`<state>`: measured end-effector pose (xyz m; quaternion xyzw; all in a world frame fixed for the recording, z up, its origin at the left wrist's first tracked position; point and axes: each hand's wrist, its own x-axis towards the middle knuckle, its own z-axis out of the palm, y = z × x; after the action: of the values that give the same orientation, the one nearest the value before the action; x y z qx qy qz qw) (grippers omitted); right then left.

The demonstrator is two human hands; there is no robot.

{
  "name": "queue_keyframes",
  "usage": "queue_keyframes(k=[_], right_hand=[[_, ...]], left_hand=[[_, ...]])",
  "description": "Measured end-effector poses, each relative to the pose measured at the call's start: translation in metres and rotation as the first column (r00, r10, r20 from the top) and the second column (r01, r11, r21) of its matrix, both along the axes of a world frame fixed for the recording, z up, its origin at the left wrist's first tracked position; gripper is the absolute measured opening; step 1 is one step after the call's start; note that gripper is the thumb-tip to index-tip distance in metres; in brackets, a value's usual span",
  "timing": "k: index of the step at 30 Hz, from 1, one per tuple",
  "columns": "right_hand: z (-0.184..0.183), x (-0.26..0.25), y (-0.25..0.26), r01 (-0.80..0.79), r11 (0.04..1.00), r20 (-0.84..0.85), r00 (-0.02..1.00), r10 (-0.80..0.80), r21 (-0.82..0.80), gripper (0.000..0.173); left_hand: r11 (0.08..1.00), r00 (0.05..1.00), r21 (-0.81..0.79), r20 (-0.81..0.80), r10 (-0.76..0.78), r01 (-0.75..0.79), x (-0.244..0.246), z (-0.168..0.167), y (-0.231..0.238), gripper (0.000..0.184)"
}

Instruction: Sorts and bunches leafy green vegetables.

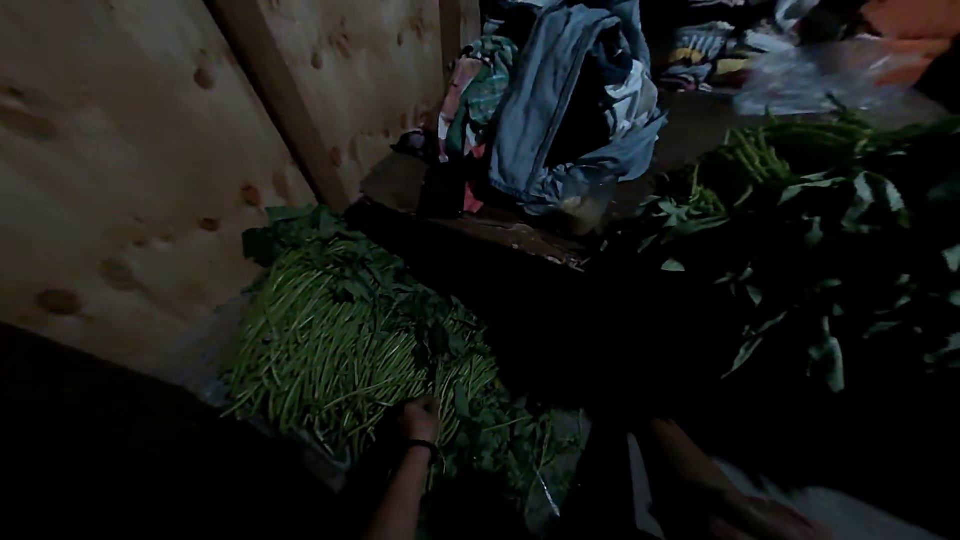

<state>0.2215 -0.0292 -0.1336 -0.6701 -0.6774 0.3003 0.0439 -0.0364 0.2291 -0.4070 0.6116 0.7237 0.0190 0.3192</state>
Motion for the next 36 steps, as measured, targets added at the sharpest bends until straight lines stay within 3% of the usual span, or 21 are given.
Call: queue_keyframes(k=[2,5,8,11,15,19,23,29,34,36], right_hand=[[-0.019,-0.006,0.045,-0.027,0.998,-0.168,0.986,0.018,-0.051,0.043],[-0.058,-0.018,0.093,-0.015,0.959,-0.356,0.93,-0.091,-0.283,0.044],[-0.112,-0.028,0.108,0.081,0.928,-0.554,0.782,-0.285,-0.363,0.038],[-0.129,-0.044,0.115,0.144,0.92,-0.627,0.692,-0.358,-0.365,0.033],[-0.138,-0.059,0.123,0.206,0.929,-0.706,0.605,-0.367,-0.306,0.036],[-0.14,-0.059,0.13,0.327,0.895,-0.742,0.508,-0.437,-0.303,0.038],[-0.139,-0.057,0.133,0.398,0.83,-0.764,0.363,-0.533,-0.39,0.023],[-0.135,-0.056,0.13,0.365,0.794,-0.77,0.25,-0.587,-0.487,0.015],[-0.136,-0.058,0.127,0.393,0.808,-0.805,0.226,-0.548,-0.439,0.011],[-0.138,-0.057,0.127,0.419,0.808,-0.801,0.254,-0.542,-0.414,0.014]], left_hand=[[0.999,0.97,0.019,0.239,0.038,-0.044,-0.012,0.018,-0.008,0.031],[0.99,0.819,-0.026,0.559,0.127,-0.136,-0.021,0.052,-0.032,0.028],[0.984,0.705,-0.058,0.691,0.161,-0.168,-0.021,0.078,-0.056,0.025],[0.981,0.593,-0.097,0.785,0.181,-0.17,-0.018,0.086,-0.072,0.023],[0.989,0.541,-0.062,0.831,0.127,-0.136,-0.004,0.093,-0.087,0.021],[0.997,0.55,0.015,0.834,0.027,-0.072,0.014,0.103,-0.104,0.017],[0.989,0.541,0.144,0.836,-0.098,-0.044,0.03,0.105,-0.119,0.014],[0.97,0.594,0.241,0.786,-0.173,-0.036,0.04,0.116,-0.124,0.011],[0.961,0.691,0.223,0.67,-0.271,0.161,0.038,0.125,-0.117,0.02],[0.956,0.696,0.263,0.663,-0.277,0.13,0.038,0.125,-0.115,0.02]])
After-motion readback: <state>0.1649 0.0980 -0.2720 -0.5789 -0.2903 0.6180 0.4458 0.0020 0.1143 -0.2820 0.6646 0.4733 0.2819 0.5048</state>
